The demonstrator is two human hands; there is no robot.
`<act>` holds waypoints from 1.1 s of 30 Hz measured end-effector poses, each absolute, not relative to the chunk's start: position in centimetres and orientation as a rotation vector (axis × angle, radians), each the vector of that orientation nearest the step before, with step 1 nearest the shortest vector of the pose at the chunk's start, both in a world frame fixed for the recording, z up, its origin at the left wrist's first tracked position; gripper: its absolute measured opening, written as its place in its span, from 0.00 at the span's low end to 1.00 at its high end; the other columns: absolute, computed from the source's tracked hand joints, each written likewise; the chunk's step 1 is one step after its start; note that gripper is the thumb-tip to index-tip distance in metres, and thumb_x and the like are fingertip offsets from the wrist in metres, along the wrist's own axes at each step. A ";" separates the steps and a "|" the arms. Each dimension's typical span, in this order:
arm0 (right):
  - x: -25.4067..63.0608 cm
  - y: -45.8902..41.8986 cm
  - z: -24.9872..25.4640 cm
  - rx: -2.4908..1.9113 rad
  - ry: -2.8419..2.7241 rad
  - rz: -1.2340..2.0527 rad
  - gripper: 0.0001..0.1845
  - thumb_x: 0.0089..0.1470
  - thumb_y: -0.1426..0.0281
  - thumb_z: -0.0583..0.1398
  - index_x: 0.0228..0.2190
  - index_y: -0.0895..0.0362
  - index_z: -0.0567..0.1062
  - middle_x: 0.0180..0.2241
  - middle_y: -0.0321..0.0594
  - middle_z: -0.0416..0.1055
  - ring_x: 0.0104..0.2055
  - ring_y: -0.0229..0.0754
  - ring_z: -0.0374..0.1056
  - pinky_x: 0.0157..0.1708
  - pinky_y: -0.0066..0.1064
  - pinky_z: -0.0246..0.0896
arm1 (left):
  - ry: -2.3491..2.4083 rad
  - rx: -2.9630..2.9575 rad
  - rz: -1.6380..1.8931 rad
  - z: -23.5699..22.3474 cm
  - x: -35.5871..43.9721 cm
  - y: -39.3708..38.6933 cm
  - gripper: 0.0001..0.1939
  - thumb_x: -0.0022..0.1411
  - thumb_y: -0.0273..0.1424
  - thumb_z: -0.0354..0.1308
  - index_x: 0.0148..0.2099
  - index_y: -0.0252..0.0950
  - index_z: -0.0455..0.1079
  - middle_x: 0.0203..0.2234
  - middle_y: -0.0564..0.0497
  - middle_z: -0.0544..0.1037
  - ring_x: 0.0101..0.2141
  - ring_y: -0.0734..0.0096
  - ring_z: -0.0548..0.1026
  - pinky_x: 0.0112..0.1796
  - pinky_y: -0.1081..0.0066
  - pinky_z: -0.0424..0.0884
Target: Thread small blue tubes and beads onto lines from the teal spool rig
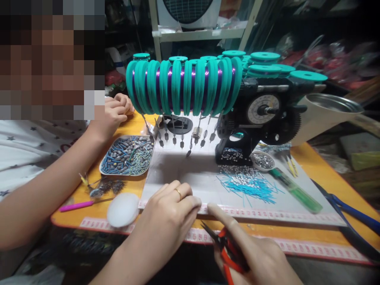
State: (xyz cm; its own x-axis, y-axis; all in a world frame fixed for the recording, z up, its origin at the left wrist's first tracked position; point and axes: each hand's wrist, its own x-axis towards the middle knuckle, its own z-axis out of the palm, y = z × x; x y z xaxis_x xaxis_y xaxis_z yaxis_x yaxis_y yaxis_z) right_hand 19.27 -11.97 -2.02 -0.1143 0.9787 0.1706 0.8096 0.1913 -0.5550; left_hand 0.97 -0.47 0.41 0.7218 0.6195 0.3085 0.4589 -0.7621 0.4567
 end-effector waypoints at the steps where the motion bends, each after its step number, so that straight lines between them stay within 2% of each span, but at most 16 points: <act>1: 19.2 -11.8 -2.1 -1.654 -2.009 0.432 0.38 0.54 0.80 0.54 0.66 0.58 0.59 0.27 0.33 0.78 0.25 0.39 0.76 0.23 0.24 0.67 | 0.839 2.578 0.639 0.4 1.0 -0.5 0.09 0.70 0.23 0.53 0.40 0.34 0.75 0.31 0.50 0.72 0.33 0.64 0.68 0.32 0.66 0.67; 5: 18.8 -11.4 -2.3 -1.641 -2.119 0.322 0.43 0.53 0.81 0.53 0.69 0.57 0.50 0.26 0.29 0.78 0.23 0.40 0.75 0.20 0.26 0.65 | 0.848 2.587 0.622 0.4 0.9 -0.5 0.09 0.70 0.23 0.53 0.40 0.35 0.74 0.31 0.49 0.72 0.33 0.63 0.69 0.32 0.65 0.68; 7: 18.7 -11.2 -2.2 -1.652 -2.161 0.233 0.43 0.53 0.80 0.53 0.68 0.57 0.49 0.26 0.28 0.78 0.22 0.40 0.75 0.20 0.27 0.66 | 0.856 2.600 0.622 0.3 0.7 -0.6 0.09 0.70 0.23 0.53 0.41 0.35 0.74 0.32 0.49 0.72 0.34 0.62 0.69 0.32 0.65 0.68; 11: 18.6 -11.2 -2.0 -1.652 -2.286 -0.034 0.41 0.48 0.79 0.54 0.65 0.66 0.57 0.22 0.29 0.75 0.17 0.40 0.71 0.15 0.30 0.62 | 0.855 2.555 0.674 0.2 -0.3 -0.5 0.09 0.70 0.23 0.53 0.49 0.35 0.71 0.37 0.47 0.73 0.37 0.63 0.72 0.37 0.64 0.71; 14: 18.3 -11.2 -1.7 -1.659 -2.336 -0.162 0.37 0.48 0.79 0.54 0.61 0.72 0.62 0.20 0.31 0.74 0.15 0.39 0.69 0.14 0.33 0.59 | 0.860 2.422 0.714 0.2 -1.2 -0.5 0.10 0.69 0.19 0.53 0.48 0.36 0.70 0.39 0.49 0.73 0.39 0.68 0.73 0.40 0.70 0.71; 18: 17.9 -11.2 -1.6 -1.679 -2.339 -0.175 0.36 0.48 0.79 0.53 0.61 0.73 0.63 0.20 0.31 0.73 0.14 0.38 0.68 0.14 0.32 0.58 | 0.869 2.322 0.732 0.1 -1.5 -0.6 0.09 0.67 0.19 0.54 0.42 0.37 0.71 0.36 0.52 0.71 0.35 0.73 0.73 0.35 0.75 0.69; 23: 18.0 -11.4 -2.0 -1.682 -2.329 -0.145 0.38 0.47 0.79 0.53 0.62 0.72 0.62 0.20 0.31 0.73 0.15 0.39 0.69 0.14 0.32 0.58 | 0.895 2.340 0.730 0.0 -1.2 -0.6 0.10 0.65 0.17 0.53 0.39 0.36 0.71 0.33 0.51 0.70 0.33 0.72 0.72 0.31 0.75 0.68; 33: 17.9 -11.3 -2.0 -1.662 -2.295 -0.092 0.40 0.46 0.79 0.54 0.63 0.71 0.60 0.20 0.31 0.74 0.15 0.40 0.69 0.14 0.31 0.59 | 0.912 2.442 0.739 -0.2 -1.1 -0.6 0.09 0.64 0.17 0.54 0.38 0.35 0.70 0.32 0.51 0.71 0.32 0.69 0.71 0.31 0.73 0.67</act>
State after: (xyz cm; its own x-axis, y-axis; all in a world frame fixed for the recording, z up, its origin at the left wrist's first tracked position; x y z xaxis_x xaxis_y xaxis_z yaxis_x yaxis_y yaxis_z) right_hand 17.88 -11.29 -1.98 -0.2825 0.9170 0.2815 0.9367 0.3270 -0.1253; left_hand -1.09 -0.57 -0.25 0.6416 0.6932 0.3284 0.4649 -0.6920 0.5523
